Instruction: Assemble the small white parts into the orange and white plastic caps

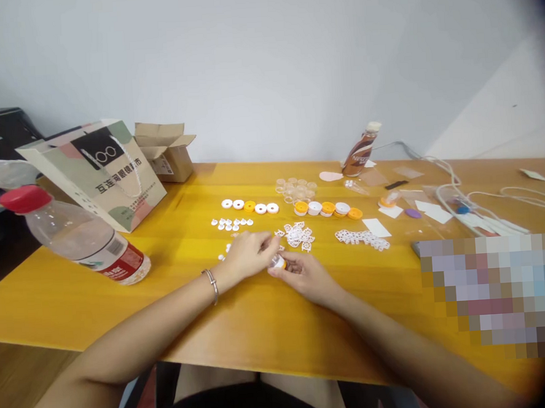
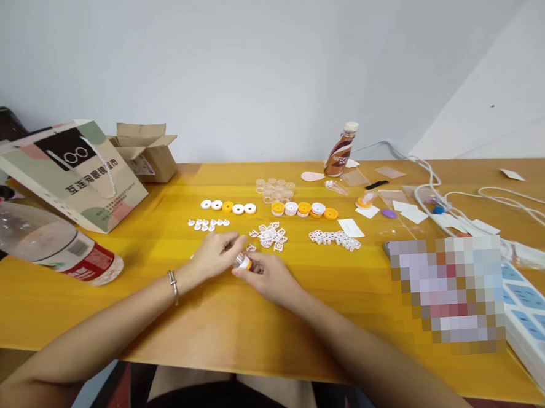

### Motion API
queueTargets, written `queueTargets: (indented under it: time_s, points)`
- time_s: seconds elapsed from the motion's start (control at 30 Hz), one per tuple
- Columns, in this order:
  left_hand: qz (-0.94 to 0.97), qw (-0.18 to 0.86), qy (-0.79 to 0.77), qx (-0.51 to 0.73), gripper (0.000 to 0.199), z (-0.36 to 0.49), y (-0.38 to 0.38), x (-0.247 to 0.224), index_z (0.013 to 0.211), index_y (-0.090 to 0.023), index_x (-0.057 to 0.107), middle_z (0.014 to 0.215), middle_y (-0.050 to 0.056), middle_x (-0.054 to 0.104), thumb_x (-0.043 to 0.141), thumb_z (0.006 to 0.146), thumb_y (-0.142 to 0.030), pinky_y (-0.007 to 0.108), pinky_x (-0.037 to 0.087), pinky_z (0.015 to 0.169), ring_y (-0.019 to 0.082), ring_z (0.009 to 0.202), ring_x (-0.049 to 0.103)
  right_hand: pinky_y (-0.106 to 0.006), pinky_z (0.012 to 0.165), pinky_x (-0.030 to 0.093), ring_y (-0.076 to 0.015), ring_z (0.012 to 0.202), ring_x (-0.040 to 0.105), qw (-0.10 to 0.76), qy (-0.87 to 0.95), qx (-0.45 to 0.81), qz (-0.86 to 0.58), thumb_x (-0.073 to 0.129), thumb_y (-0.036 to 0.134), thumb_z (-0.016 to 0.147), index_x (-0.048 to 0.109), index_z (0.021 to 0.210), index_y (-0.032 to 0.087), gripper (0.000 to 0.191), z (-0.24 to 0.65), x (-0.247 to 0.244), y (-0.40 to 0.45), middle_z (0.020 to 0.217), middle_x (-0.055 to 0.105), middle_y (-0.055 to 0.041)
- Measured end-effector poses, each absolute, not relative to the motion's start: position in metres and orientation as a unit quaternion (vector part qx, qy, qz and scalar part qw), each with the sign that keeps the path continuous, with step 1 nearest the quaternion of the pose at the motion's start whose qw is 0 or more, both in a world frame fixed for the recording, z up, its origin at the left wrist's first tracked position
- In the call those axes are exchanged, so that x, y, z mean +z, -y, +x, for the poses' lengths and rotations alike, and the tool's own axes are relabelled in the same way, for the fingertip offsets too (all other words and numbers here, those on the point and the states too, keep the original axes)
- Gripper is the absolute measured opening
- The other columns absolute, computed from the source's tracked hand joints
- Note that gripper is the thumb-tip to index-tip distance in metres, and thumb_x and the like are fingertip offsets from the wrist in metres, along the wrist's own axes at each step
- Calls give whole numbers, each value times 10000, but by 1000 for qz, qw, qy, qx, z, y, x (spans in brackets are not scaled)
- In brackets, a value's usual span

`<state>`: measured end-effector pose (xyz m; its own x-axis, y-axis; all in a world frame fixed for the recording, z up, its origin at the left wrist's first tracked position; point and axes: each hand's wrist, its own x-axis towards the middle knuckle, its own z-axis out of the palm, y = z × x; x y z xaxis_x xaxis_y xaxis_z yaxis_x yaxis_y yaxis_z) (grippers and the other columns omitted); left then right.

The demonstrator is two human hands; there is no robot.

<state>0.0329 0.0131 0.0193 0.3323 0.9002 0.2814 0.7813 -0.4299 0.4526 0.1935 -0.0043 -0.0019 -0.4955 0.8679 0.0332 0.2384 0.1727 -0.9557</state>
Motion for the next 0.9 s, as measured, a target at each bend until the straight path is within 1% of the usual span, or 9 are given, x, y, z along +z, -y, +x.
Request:
queueTargets:
  time_s: [0.13, 0.17, 0.27, 0.4, 0.5, 0.57, 0.7, 0.8, 0.9]
  points:
    - [907, 88, -348, 220, 292, 14, -16, 29, 918, -162, 521, 767, 23, 589, 299, 868, -346, 206, 341, 554, 94, 623, 502, -212, 533, 378, -82, 568, 421, 279, 672, 592, -346, 563, 399, 722, 580, 881, 155, 292, 198, 12, 3, 671, 486, 16]
    - [923, 57, -313, 218, 273, 10, -17, 28, 898, -164, 525, 754, 21, 589, 314, 859, -333, 205, 335, 542, 91, 608, 499, -210, 535, 377, -80, 571, 420, 270, 672, 601, -338, 571, 396, 717, 583, 881, 154, 292, 198, 13, 4, 675, 488, 16]
    - [923, -30, -297, 242, 265, 9, -18, 20, 645, -164, 522, 530, -15, 508, 346, 811, -271, 217, 263, 463, 75, 453, 403, -209, 525, 364, -85, 575, 421, 267, 680, 594, -336, 579, 405, 710, 595, 872, 154, 299, 194, 9, 8, 676, 505, 11]
    - [855, -54, -438, 272, 309, 25, -15, 10, 521, -155, 511, 412, -18, 428, 370, 777, -255, 223, 202, 438, 74, 392, 340, -216, 517, 364, -107, 587, 442, 310, 693, 526, -384, 580, 416, 702, 605, 874, 168, 303, 189, -3, 10, 661, 531, 4]
    - [831, -9, -497, 251, 329, 32, -10, 15, 558, -151, 539, 423, -14, 432, 371, 804, -291, 219, 212, 443, 78, 400, 342, -218, 534, 374, -103, 592, 441, 312, 687, 533, -382, 592, 402, 697, 601, 868, 163, 294, 191, -4, 8, 681, 536, 3]
    - [849, 60, -463, 250, 292, 29, -8, 22, 650, -151, 556, 508, -8, 485, 385, 822, -315, 213, 273, 470, 84, 457, 387, -219, 548, 379, -93, 591, 433, 306, 675, 560, -370, 601, 384, 695, 595, 861, 155, 283, 194, 1, 5, 697, 526, 5]
    - [879, 229, -313, 277, 217, 16, -13, 35, 945, -185, 545, 895, 53, 565, 417, 841, -326, 250, 415, 683, 127, 789, 514, -209, 533, 368, -80, 580, 411, 306, 654, 602, -341, 597, 366, 705, 591, 850, 151, 259, 200, 10, 1, 686, 489, 14]
    - [856, 292, -288, 313, 327, 8, -19, 35, 1152, -231, 443, 1144, 84, 487, 443, 835, -315, 293, 414, 809, 166, 1029, 465, -204, 536, 366, -80, 592, 403, 321, 645, 610, -330, 590, 356, 718, 594, 897, 158, 267, 202, 11, -2, 696, 478, 12]
    - [817, 300, -360, 336, 402, 5, -22, 31, 1134, -210, 450, 1045, 73, 544, 540, 774, -363, 289, 437, 740, 166, 937, 510, -204, 545, 368, -81, 601, 402, 323, 642, 611, -333, 593, 348, 720, 593, 943, 166, 288, 202, 9, -3, 698, 479, 13]
